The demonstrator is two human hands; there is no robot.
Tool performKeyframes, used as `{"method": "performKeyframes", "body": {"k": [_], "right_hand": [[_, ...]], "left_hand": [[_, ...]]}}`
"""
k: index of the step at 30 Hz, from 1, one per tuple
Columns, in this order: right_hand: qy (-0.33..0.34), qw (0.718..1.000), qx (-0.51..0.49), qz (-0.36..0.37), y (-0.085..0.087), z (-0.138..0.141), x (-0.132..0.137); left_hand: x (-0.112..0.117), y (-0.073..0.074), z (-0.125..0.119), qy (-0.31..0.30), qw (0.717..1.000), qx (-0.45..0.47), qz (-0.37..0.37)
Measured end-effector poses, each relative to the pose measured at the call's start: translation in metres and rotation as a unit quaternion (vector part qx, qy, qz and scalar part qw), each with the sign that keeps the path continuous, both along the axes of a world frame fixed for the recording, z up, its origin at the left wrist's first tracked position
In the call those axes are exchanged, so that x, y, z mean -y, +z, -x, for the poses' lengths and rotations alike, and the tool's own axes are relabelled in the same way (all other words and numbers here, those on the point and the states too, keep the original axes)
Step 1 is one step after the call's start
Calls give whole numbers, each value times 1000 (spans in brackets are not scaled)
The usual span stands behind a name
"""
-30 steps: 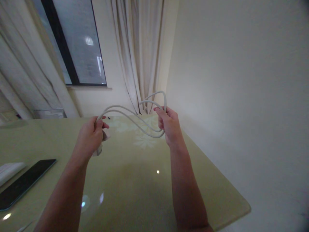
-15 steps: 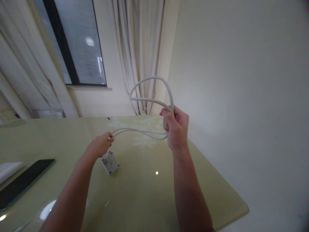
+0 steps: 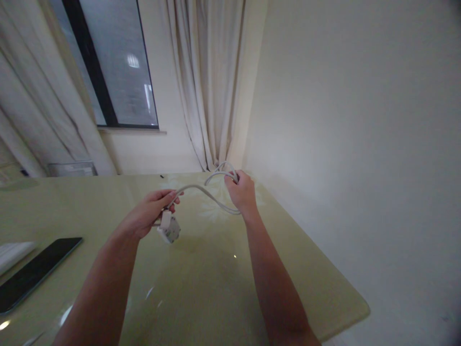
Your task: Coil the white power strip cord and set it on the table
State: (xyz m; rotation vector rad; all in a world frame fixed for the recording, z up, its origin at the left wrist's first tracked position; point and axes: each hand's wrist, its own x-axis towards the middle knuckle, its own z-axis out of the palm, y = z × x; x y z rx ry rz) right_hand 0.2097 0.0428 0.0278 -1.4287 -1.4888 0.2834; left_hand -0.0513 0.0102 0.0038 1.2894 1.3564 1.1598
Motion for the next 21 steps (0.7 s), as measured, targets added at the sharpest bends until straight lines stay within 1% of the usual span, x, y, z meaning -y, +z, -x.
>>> {"method": "performKeyframes", "body": {"k": [2,4,6,8,10,12,15,17,18,21], "right_hand": [[-18,998,41,39,-9,0,-8],[-15,994,78,79,-16,0,-12],[9,985,124,117,-21,-1,-15],[43,975,161,144,-25,-2,-15],[75,970,168,159,-28,-1,-14],[91,973,152,145,-31,3,-13],[93,988,110,63,-30,16,-11],[120,990,68,23,-28,27,-8],[146,988,48,27,-27,33,-6],[231,969,30,85,-20,42,3]], "left_hand": [[3,8,-5,3,999,32,-23],[3,12,-9,4,997,52,-57],[3,13,-11,11,996,50,-79],[2,12,-12,14,996,27,-80],[1,10,-11,16,997,-3,-79],[0,8,-9,21,996,-26,-84],[0,9,-11,15,995,-43,-89],[2,10,-14,2,994,-53,-92],[3,11,-17,-7,994,-59,-95],[5,12,-26,-24,991,-84,-102]]}}
